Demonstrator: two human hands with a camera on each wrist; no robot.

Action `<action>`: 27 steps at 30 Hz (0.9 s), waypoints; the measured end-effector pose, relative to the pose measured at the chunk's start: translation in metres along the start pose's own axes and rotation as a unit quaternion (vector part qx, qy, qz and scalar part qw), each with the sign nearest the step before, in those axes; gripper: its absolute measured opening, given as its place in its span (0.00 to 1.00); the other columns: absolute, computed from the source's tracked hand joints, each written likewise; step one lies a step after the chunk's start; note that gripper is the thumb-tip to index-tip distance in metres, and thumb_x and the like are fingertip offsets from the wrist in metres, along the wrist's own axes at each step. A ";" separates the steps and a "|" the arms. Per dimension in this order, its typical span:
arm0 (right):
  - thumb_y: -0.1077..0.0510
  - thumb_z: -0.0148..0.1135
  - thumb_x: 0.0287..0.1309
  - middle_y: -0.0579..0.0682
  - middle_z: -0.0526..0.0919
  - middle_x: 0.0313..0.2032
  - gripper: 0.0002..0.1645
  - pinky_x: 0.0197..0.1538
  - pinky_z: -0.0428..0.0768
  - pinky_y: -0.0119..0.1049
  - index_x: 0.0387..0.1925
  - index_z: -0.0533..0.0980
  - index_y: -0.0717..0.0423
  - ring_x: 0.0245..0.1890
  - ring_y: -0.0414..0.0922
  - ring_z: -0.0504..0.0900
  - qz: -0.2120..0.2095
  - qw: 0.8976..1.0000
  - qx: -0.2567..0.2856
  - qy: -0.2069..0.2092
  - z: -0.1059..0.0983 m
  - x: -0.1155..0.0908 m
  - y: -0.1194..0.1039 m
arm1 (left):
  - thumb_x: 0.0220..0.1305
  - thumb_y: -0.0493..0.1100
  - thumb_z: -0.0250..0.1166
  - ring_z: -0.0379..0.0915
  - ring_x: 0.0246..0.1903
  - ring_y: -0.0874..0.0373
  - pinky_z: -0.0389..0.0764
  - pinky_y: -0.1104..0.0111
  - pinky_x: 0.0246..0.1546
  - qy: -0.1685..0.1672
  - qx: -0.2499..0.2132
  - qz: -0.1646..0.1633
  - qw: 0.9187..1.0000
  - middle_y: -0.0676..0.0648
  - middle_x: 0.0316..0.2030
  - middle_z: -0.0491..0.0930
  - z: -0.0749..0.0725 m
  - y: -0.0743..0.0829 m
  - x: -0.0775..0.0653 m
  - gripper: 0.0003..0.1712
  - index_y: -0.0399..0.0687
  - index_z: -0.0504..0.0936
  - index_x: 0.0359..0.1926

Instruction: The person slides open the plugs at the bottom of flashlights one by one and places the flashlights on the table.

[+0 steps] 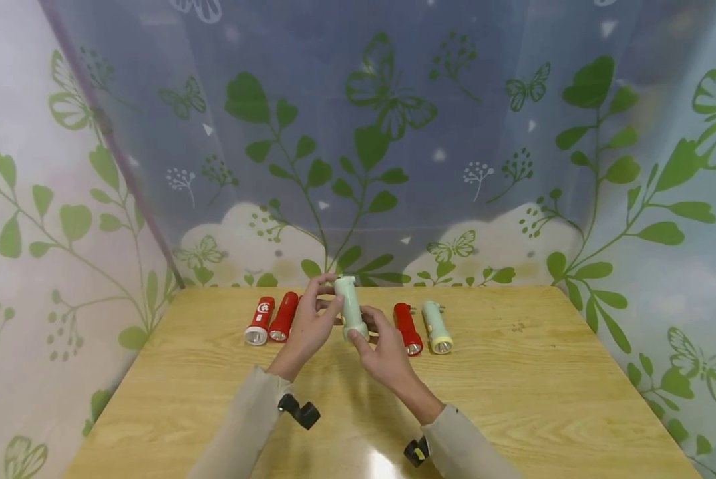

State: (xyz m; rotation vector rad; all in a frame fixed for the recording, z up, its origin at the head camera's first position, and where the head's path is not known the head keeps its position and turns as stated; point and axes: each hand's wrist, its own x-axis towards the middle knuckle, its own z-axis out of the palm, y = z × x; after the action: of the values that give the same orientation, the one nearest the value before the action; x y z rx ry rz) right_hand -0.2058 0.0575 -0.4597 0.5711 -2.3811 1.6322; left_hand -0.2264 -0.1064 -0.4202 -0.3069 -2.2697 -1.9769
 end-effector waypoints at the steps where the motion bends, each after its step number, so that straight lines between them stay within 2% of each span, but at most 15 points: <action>1: 0.59 0.64 0.68 0.61 0.83 0.58 0.28 0.52 0.86 0.52 0.66 0.70 0.58 0.55 0.58 0.84 0.003 1.000 0.001 -0.001 0.000 0.000 0.000 | 0.76 0.40 0.56 0.79 0.52 0.40 0.85 0.44 0.49 -0.001 0.000 0.000 1.000 0.36 0.62 0.72 0.000 0.000 0.000 0.25 0.49 0.65 0.70; 7: 0.59 0.63 0.68 0.60 0.83 0.58 0.29 0.53 0.86 0.50 0.68 0.70 0.57 0.55 0.57 0.84 0.002 1.000 -0.008 -0.002 0.000 -0.001 0.002 | 0.76 0.40 0.56 0.79 0.51 0.41 0.86 0.47 0.47 -0.001 0.002 0.003 1.000 0.36 0.61 0.73 0.001 -0.003 -0.001 0.26 0.48 0.65 0.71; 12: 0.61 0.64 0.67 0.62 0.83 0.57 0.29 0.52 0.87 0.51 0.67 0.70 0.58 0.55 0.59 0.84 -0.005 1.000 0.000 0.001 0.001 -0.002 0.003 | 0.76 0.41 0.56 0.79 0.51 0.42 0.87 0.50 0.46 -0.004 0.002 -0.004 1.000 0.37 0.61 0.73 0.002 -0.006 -0.002 0.26 0.50 0.65 0.71; 23: 0.61 0.63 0.67 0.60 0.83 0.58 0.29 0.54 0.86 0.51 0.68 0.70 0.55 0.55 0.56 0.84 0.008 1.000 0.007 -0.003 0.000 0.002 0.001 | 0.76 0.41 0.57 0.79 0.52 0.42 0.86 0.47 0.47 0.000 0.012 0.003 1.000 0.37 0.62 0.73 0.001 -0.003 0.003 0.25 0.51 0.66 0.71; 27: 0.62 0.63 0.67 0.59 0.83 0.57 0.29 0.53 0.86 0.52 0.68 0.70 0.55 0.55 0.55 0.84 0.006 1.000 0.004 -0.003 0.001 0.004 0.001 | 0.76 0.41 0.57 0.80 0.52 0.42 0.87 0.50 0.46 0.001 0.015 0.000 1.000 0.37 0.61 0.74 0.000 -0.004 0.004 0.26 0.49 0.66 0.71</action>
State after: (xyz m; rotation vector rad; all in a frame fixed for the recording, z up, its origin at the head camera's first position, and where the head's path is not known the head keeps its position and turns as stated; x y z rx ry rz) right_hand -0.2094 0.0564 -0.4595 0.5652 -2.3870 1.6482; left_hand -0.2311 -0.1065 -0.4227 -0.3015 -2.2951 -1.9401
